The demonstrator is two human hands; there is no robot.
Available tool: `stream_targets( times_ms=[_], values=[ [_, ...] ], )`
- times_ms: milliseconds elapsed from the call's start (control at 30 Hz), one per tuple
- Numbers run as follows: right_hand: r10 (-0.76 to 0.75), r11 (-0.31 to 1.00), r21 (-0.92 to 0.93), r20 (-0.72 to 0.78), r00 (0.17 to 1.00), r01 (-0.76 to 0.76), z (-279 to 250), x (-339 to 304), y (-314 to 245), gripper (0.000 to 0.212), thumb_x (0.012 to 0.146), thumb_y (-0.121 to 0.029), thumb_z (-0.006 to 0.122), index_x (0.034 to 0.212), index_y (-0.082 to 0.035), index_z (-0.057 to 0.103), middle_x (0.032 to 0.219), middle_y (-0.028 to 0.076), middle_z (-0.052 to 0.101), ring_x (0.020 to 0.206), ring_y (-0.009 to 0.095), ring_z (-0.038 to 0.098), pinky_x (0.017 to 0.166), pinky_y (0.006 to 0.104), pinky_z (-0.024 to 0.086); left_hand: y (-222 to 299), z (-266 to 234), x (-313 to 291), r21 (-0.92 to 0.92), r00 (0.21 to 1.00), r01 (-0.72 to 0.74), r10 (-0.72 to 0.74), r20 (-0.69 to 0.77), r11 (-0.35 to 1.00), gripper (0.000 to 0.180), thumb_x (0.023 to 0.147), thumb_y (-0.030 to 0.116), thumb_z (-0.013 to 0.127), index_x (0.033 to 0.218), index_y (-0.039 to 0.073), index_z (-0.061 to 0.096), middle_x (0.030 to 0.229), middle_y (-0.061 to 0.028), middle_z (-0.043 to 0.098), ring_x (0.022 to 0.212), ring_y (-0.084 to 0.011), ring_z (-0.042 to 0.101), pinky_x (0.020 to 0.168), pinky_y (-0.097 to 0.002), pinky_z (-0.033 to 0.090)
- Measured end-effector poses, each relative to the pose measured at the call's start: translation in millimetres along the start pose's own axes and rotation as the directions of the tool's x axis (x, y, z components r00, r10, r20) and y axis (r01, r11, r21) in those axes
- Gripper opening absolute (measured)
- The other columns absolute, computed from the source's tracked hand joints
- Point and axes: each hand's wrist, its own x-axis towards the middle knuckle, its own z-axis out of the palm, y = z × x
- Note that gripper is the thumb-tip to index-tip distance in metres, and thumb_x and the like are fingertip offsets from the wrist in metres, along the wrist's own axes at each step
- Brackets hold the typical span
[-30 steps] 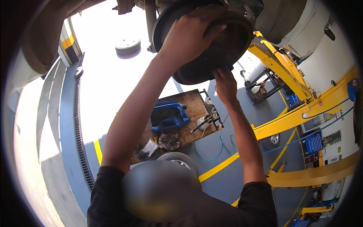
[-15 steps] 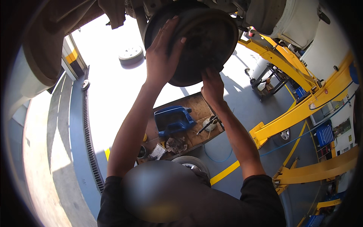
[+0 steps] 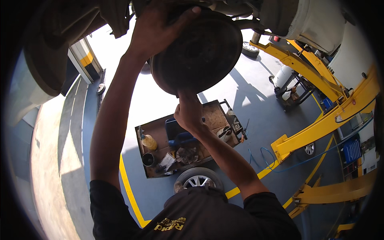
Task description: The person works on a vehicle's rear drum brake assembly while the car is on a lift. They wipe the drum interior with a rag, apply lubricant with a brush, and install the brake drum back onto the hub.
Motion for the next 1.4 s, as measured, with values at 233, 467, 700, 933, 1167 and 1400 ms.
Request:
stream_targets(
  times_ms=[233, 467, 700, 933, 1167, 1400],
  values=[
    [-0.390, 0.824, -0.425, 0.055, 0.919, 0.375, -50.5, 34.4, 130.6, 0.050, 0.071, 0.001, 0.070, 0.121, -0.004, 0.068, 0.118, 0.010, 0.066, 0.109, 0.034, 0.065, 0.094, 0.0416, 0.057, -2.8, 28.9, 19.2, -0.101, 0.968, -0.028, 0.052, 0.246, 0.994, 0.049, 0.103, 0.045, 0.065, 0.139, 0.011, 0.066, 0.136, -0.0186, 0.068, 0.126, -0.0369, 0.064, 0.110, -0.0479, 0.049],
    [-0.136, 0.980, 0.156, 0.069, 0.988, 0.124, 2.8, 2.2, 17.4, 0.052, 0.078, 0.007, 0.065, 0.129, -0.005, 0.060, 0.116, 0.016, 0.066, 0.111, 0.039, 0.066, 0.092, 0.0484, 0.059, 4.9, 27.3, 11.9, -0.101, 0.969, 0.008, 0.017, 0.245, 0.995, 0.040, 0.108, 0.036, 0.060, 0.139, 0.012, 0.066, 0.137, -0.0142, 0.069, 0.127, -0.0325, 0.065, 0.111, -0.0450, 0.049],
    [-0.391, 0.868, -0.327, 0.015, 0.920, 0.375, -43.2, 25.5, 113.7, 0.057, 0.071, 0.007, 0.070, 0.127, -0.003, 0.065, 0.131, 0.015, 0.065, 0.123, 0.034, 0.063, 0.105, 0.0445, 0.054, -0.3, 22.3, -14.0, -0.118, 0.979, 0.175, -0.160, 0.123, 0.977, 0.051, 0.105, 0.039, 0.065, 0.142, 0.004, 0.062, 0.137, -0.0193, 0.068, 0.129, -0.0327, 0.064, 0.111, -0.0437, 0.049],
    [-0.302, 0.944, -0.068, 0.216, 0.928, 0.323, -31.9, 0.7, 70.8, 0.060, 0.075, 0.009, 0.066, 0.133, -0.005, 0.061, 0.137, 0.016, 0.064, 0.123, 0.037, 0.065, 0.105, 0.0460, 0.055, -21.4, 18.9, -40.6, -0.199, 0.995, 0.098, -0.095, 0.024, 0.975, 0.061, 0.101, 0.046, 0.068, 0.142, 0.000, 0.061, 0.136, -0.0251, 0.066, 0.129, -0.0393, 0.062, 0.111, -0.0472, 0.049],
    [-0.194, 0.940, -0.277, 0.047, 0.980, 0.199, -11.5, -6.3, 52.4, 0.063, 0.076, 0.006, 0.069, 0.138, -0.004, 0.060, 0.140, 0.018, 0.063, 0.135, 0.035, 0.057, 0.116, 0.0448, 0.047, -34.7, 41.2, -72.8, -0.273, 0.958, -0.006, -0.073, -0.278, 0.962, 0.054, 0.096, 0.046, 0.073, 0.134, 0.008, 0.066, 0.119, -0.0206, 0.075, 0.113, -0.0402, 0.071, 0.101, -0.0471, 0.055],
    [-0.471, 0.715, -0.511, 0.153, 0.869, 0.477, -65.4, 30.7, 113.5, 0.059, 0.073, 0.005, 0.070, 0.130, -0.007, 0.065, 0.129, 0.014, 0.067, 0.123, 0.034, 0.062, 0.109, 0.0417, 0.051, -35.4, 27.8, -15.3, 0.059, 1.000, -0.013, 0.014, -0.019, 0.998, 0.071, 0.091, 0.064, 0.068, 0.142, 0.015, 0.063, 0.130, -0.0186, 0.071, 0.125, -0.0396, 0.066, 0.109, -0.0489, 0.051]
  ],
)
